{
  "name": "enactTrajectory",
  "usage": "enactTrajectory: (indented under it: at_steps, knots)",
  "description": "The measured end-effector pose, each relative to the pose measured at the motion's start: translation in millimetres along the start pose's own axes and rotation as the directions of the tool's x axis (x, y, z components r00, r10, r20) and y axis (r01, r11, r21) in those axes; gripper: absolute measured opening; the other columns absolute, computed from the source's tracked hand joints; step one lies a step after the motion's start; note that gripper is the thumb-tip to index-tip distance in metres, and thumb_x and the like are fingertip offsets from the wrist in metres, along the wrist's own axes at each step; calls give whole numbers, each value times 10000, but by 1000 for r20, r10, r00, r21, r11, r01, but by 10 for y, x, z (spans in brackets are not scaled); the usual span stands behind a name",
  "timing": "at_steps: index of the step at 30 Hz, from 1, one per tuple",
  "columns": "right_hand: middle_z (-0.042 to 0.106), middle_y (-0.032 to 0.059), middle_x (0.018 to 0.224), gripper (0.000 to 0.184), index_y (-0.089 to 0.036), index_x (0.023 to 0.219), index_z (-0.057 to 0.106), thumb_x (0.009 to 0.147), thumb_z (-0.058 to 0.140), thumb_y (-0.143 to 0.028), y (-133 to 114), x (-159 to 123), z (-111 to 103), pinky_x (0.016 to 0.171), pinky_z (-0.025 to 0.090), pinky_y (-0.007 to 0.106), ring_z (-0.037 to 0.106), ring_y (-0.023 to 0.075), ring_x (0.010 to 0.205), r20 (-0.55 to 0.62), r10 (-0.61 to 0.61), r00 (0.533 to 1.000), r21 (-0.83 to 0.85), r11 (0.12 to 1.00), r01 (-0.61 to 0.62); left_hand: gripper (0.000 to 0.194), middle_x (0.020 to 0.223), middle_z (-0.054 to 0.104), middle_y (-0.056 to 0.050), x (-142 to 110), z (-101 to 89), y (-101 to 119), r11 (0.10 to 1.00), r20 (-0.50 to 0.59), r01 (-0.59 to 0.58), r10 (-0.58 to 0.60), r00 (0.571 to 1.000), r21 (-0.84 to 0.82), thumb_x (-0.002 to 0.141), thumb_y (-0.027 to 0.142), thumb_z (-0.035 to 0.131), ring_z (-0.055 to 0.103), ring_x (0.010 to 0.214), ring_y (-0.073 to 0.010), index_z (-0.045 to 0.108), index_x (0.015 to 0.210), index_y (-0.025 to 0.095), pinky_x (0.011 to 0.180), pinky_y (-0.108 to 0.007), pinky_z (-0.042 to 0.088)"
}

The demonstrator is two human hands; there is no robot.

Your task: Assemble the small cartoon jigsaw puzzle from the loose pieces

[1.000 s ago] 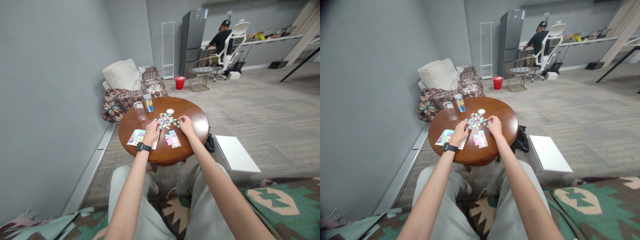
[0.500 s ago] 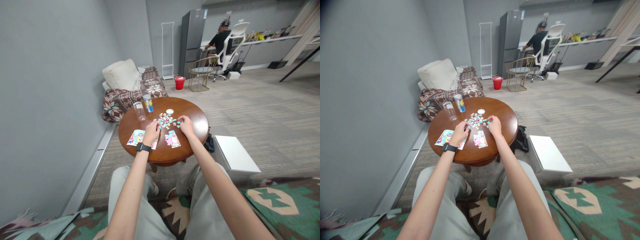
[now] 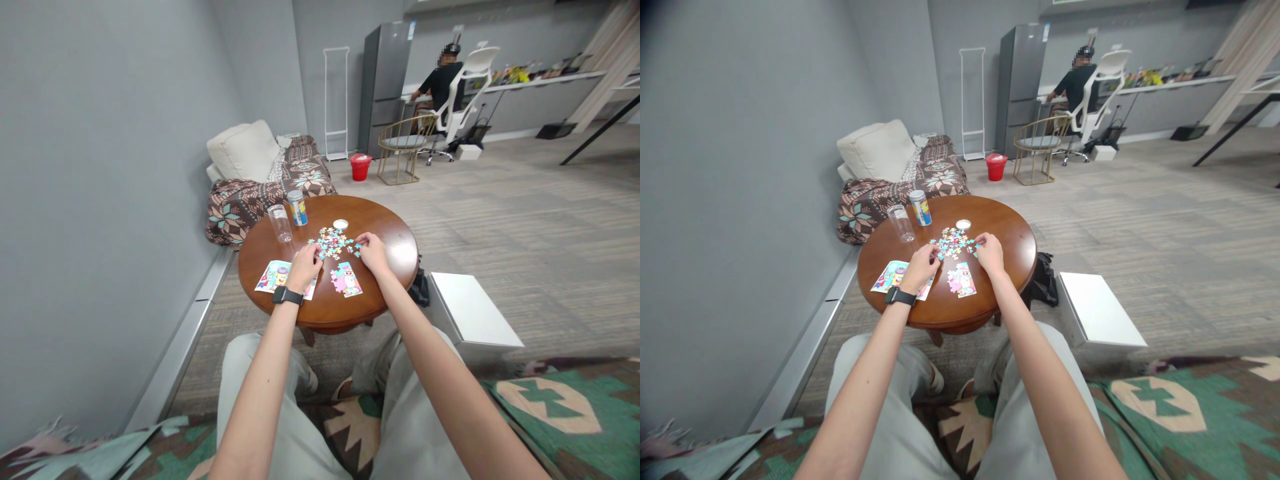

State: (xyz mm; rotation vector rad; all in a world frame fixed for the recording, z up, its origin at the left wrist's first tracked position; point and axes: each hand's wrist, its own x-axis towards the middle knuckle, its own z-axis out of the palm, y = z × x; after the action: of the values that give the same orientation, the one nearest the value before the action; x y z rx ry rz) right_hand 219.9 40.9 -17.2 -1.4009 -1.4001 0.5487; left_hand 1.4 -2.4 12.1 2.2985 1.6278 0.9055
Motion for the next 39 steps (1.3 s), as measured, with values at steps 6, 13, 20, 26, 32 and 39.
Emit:
enactTrajectory:
  at_steps: [6,13,20,26,32,39]
  knots:
    - [674,41,860,286,-211,799,632,638,434,-81,1,0,9,865,503,366,628,214,850,-11,-12,1000,-13,1000,12,149,930,660,-63,7,5,-2,1000,8,-1,1,1000,8,832,110,530,614,909,-225,590,938,197,872,-362,475]
    - [677,44,853,265,-208,801,632,673,433,-90,-25,-11,-2,870,494,367,627,215,851,-1,-12,1000,-30,999,12,129,936,647,-61,6,13,-19,1000,3,-11,11,1000,14,835,97,524,604,900,-215,565,899,201,850,-345,462]
    - [676,49,866,260,-206,806,626,680,428,-94,-55,-19,-23,825,488,351,627,216,846,10,-11,1000,-48,999,12,102,852,627,-32,-1,-15,23,1000,8,6,-6,1000,-4,845,117,538,587,830,-199,528,856,218,789,-321,439]
    - [671,42,849,252,-208,799,627,671,432,-113,-47,-14,-16,824,491,350,622,211,839,1,-11,1000,-42,999,11,87,842,625,-27,-8,-28,56,999,16,36,-36,999,4,856,133,535,579,814,-197,528,869,218,779,-325,433]
    - [671,39,843,250,-214,801,627,674,433,-119,-18,-6,-11,825,499,356,619,210,830,1,-15,1000,-43,999,15,106,848,621,-29,-9,-20,42,1000,1,18,-18,1000,8,843,117,522,585,840,-203,551,873,214,800,-331,451]
    - [679,35,845,253,-214,805,629,668,444,-108,-13,-8,-7,828,507,345,624,202,822,3,-19,1000,-42,999,19,157,916,648,-56,-1,-26,48,1000,15,27,-27,1000,11,846,107,523,609,892,-215,616,937,194,859,-348,471]
